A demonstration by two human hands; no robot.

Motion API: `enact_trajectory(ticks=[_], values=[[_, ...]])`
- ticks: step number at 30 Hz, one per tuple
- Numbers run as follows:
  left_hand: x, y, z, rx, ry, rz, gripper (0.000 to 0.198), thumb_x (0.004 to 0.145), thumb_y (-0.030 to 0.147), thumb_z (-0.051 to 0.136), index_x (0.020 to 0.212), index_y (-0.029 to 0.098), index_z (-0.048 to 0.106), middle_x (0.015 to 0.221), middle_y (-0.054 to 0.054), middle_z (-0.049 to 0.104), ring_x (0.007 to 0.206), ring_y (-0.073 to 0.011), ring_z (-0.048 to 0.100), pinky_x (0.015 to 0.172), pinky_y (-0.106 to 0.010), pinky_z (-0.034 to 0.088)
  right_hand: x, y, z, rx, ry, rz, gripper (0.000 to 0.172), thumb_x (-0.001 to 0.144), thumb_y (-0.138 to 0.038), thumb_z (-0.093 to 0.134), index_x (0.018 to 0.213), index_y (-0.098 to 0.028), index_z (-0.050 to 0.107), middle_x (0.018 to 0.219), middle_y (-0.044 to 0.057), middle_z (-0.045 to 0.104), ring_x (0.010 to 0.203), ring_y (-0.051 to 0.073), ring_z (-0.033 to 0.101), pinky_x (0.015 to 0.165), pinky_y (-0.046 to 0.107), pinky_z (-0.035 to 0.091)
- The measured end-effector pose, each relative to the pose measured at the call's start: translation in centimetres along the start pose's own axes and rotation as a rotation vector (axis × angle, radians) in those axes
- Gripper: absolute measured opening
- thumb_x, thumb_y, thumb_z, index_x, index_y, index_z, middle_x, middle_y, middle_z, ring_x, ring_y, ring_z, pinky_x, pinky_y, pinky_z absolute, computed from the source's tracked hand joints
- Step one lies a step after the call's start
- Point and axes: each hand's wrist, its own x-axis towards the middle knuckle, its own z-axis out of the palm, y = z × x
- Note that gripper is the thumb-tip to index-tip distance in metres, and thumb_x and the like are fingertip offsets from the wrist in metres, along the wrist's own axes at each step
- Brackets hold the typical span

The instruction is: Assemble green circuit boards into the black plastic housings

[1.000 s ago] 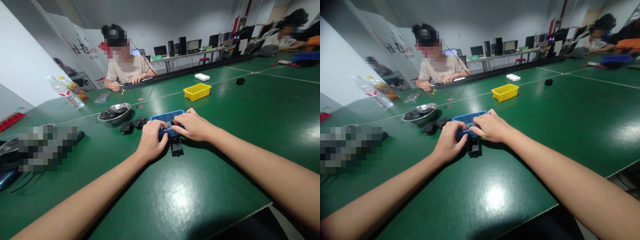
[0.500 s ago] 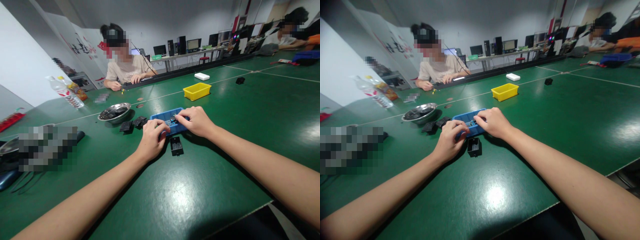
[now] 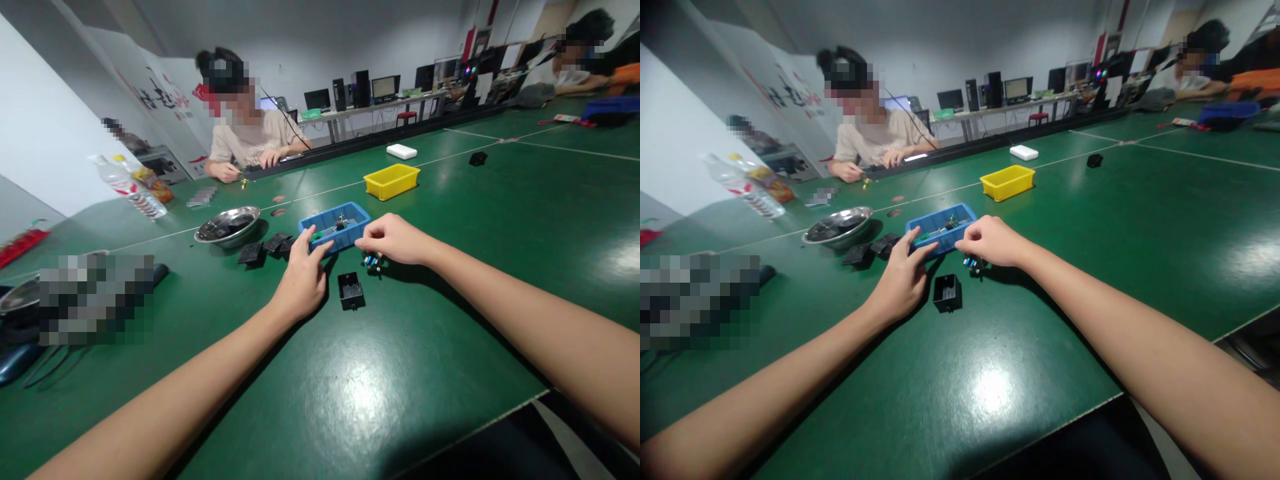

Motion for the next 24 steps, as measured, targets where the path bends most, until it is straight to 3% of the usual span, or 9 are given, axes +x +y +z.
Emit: enact_trajectory(ticks=[2,5,10,12,17,24], values=[[0.0,0.1,-0.1,0.007,-0.028,-0.024,0.056,0.080,-0.002,0.049,0.132,0.017,0.059,0.165,-0.018,0.024,0.153,-0.0408,0.023,0.118,-0.069,0.032,-0.1,0.1,0.3,0.011,-0.087,0.043,0.022,0.084,-0.033,0.063,0.069,-0.017,0.060,0.058,-0.002,0.060,0.051,0.011,0.055,0.057,0.025,0.040],[0.1,0.6,-0.3,0.020,-0.074,-0.046,0.050,0.082,0.001,0.052,0.129,0.016,0.062,0.169,-0.017,0.012,0.153,-0.0447,0.014,0.118,-0.068,0.030,0.0,0.3,0.5,-0.037,-0.047,0.054,0.013,0.085,-0.029,0.063,0.091,-0.017,0.061,0.061,-0.004,0.061,0.051,0.011,0.056,0.059,0.026,0.042],[0.2,1.0,-0.7,0.000,-0.099,-0.076,0.037,0.092,0.013,0.053,0.127,0.015,0.063,0.170,-0.016,0.003,0.153,-0.0453,0.010,0.120,-0.067,0.027,0.0,1.5,0.0,-0.182,0.120,-0.021,0.049,0.084,-0.024,0.066,0.130,-0.018,0.052,0.068,-0.005,0.062,0.062,0.015,0.059,0.067,0.027,0.041],[0.2,1.2,-0.7,-0.032,-0.101,-0.080,0.032,0.095,0.018,0.050,0.125,0.014,0.063,0.170,-0.015,0.003,0.154,-0.0434,0.008,0.121,-0.067,0.025,0.2,2.1,0.0,-0.226,0.143,-0.034,0.050,0.083,-0.025,0.068,0.130,-0.019,0.053,0.070,-0.004,0.063,0.064,0.015,0.058,0.067,0.028,0.040],[0.3,2.1,-1.3,-0.115,-0.092,-0.048,0.028,0.100,0.025,0.042,0.116,0.012,0.062,0.170,-0.018,0.004,0.156,-0.0382,0.005,0.122,-0.065,0.021,1.3,3.5,0.8,-0.351,0.238,-0.006,0.023,0.084,-0.034,0.068,0.100,-0.020,0.060,0.070,-0.001,0.064,0.063,0.017,0.055,0.064,0.027,0.036],[0.1,2.8,-1.8,-0.294,-0.230,0.187,0.043,0.101,0.037,0.044,0.135,0.011,0.051,0.168,-0.022,0.011,0.157,-0.0332,0.009,0.125,-0.058,0.019,4.8,5.4,0.9,-0.524,0.326,0.014,0.017,0.089,-0.037,0.062,0.096,-0.022,0.060,0.080,0.005,0.069,0.069,0.022,0.059,0.066,0.029,0.036]])
